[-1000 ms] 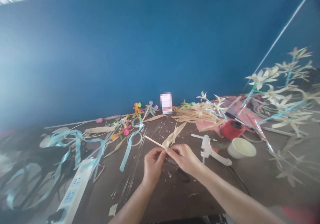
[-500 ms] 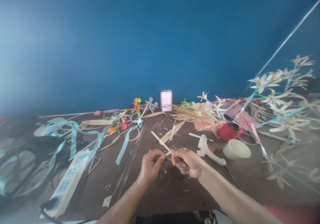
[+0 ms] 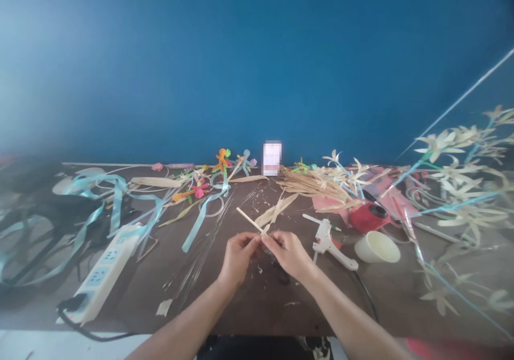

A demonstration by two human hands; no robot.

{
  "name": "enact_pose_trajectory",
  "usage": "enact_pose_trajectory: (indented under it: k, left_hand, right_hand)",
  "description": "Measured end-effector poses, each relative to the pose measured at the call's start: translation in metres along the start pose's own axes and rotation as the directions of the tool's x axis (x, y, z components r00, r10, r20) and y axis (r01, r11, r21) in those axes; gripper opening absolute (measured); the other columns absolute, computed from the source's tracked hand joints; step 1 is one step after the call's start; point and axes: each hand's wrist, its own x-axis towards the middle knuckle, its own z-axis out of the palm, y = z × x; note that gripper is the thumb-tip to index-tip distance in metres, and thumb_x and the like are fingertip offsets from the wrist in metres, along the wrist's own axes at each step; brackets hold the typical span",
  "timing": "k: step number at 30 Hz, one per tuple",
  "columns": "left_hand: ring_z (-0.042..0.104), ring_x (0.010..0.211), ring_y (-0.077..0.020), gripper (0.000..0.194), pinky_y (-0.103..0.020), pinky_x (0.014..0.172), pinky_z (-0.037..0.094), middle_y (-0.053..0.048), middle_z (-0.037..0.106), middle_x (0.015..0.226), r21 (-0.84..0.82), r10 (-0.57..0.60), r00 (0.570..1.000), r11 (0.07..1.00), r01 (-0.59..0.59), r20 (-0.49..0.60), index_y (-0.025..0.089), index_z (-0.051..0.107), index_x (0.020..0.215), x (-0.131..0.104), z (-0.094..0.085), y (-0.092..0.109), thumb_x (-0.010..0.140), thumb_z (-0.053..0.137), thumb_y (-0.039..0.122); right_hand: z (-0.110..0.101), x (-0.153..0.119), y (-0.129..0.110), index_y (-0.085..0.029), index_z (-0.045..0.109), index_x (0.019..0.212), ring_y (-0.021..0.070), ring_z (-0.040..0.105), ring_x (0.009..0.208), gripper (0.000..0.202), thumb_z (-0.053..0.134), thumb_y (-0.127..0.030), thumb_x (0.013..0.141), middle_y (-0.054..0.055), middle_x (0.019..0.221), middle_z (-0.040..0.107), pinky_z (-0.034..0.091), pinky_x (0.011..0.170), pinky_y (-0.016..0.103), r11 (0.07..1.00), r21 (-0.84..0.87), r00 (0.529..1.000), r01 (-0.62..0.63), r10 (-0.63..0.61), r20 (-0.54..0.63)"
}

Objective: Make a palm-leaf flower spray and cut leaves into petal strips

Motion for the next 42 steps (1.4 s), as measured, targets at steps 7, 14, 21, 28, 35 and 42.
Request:
enact_pose_trajectory:
  k: [7,14,21,28,35,42]
  left_hand:
    - [0.053,0.054,-0.0116,0.019,-0.02,0.05,0.043,-0.002,0.06,0.061,0.091,0.06,0.998,0.994,-0.062,0.028,0.013,0.063,0.072,-0.006,0.0,0.0,0.067,0.059,0.031]
    - [0.052,0.051,-0.0113,0.018,-0.021,0.048,0.042,-0.003,0.061,0.06,0.147,0.08,0.99,0.984,-0.096,0.114,0.014,0.063,0.071,-0.011,0.0,0.003,0.07,0.056,0.03]
    - [0.054,0.056,-0.0113,0.018,-0.021,0.051,0.043,-0.002,0.06,0.061,0.103,0.116,0.99,0.987,-0.124,0.083,0.014,0.062,0.066,0.002,-0.011,0.01,0.068,0.059,0.031]
    - [0.055,0.057,-0.0114,0.023,-0.019,0.044,0.041,-0.002,0.059,0.062,-0.184,-0.111,0.994,0.977,0.109,0.003,0.013,0.061,0.071,0.007,-0.01,0.004,0.064,0.063,0.034]
    - [0.053,0.053,-0.011,0.023,-0.02,0.046,0.041,-0.004,0.06,0.059,-0.145,-0.072,0.997,0.987,0.074,0.02,0.011,0.064,0.072,0.001,0.003,0.001,0.062,0.065,0.032]
    - [0.058,0.07,-0.0153,0.036,-0.021,0.051,0.043,-0.008,0.063,0.087,-0.139,-0.104,0.99,0.984,0.116,0.094,0.014,0.06,0.094,0.002,-0.004,0.002,0.059,0.065,0.024]
  right_hand:
    - [0.002,0.004,0.011,-0.013,0.052,0.05,0.006,0.029,0.039,0.047,0.041,-0.05,0.078,-0.005,0.04,0.032,0.021,0.04,0.02,0.985,0.146,0.994,-0.091,0.081,0.076]
    - [0.008,-0.001,0.016,-0.014,0.052,0.049,0.0032,0.018,0.031,0.046,0.047,-0.051,0.074,-0.008,0.033,0.025,0.01,0.033,0.02,0.845,0.441,0.947,-0.302,0.214,0.238]
    - [-0.04,0.003,0.003,-0.017,0.046,0.048,0.0028,0.01,0.028,0.042,0.048,-0.052,0.072,-0.011,0.032,0.018,0.008,0.029,0.018,0.491,0.73,0.879,-0.475,0.226,0.42]
    - [-0.044,0.017,-0.004,-0.017,0.053,0.078,0.0023,0.015,0.035,0.025,0.06,-0.039,0.069,-0.011,0.045,0.027,0.011,0.032,0.016,0.689,0.694,0.974,-0.209,0.21,0.085]
    - [0.005,0.02,0.003,-0.017,0.045,0.066,0.0009,0.016,0.033,0.024,0.06,-0.035,0.068,-0.011,0.044,0.027,0.012,0.032,0.016,0.711,0.664,0.972,-0.231,0.191,0.134]
    - [-0.005,0.03,0.014,-0.018,0.041,0.061,0.0007,0.015,0.032,0.026,0.06,-0.035,0.066,-0.012,0.043,0.027,0.01,0.031,0.016,0.657,0.698,0.956,-0.285,0.244,0.161]
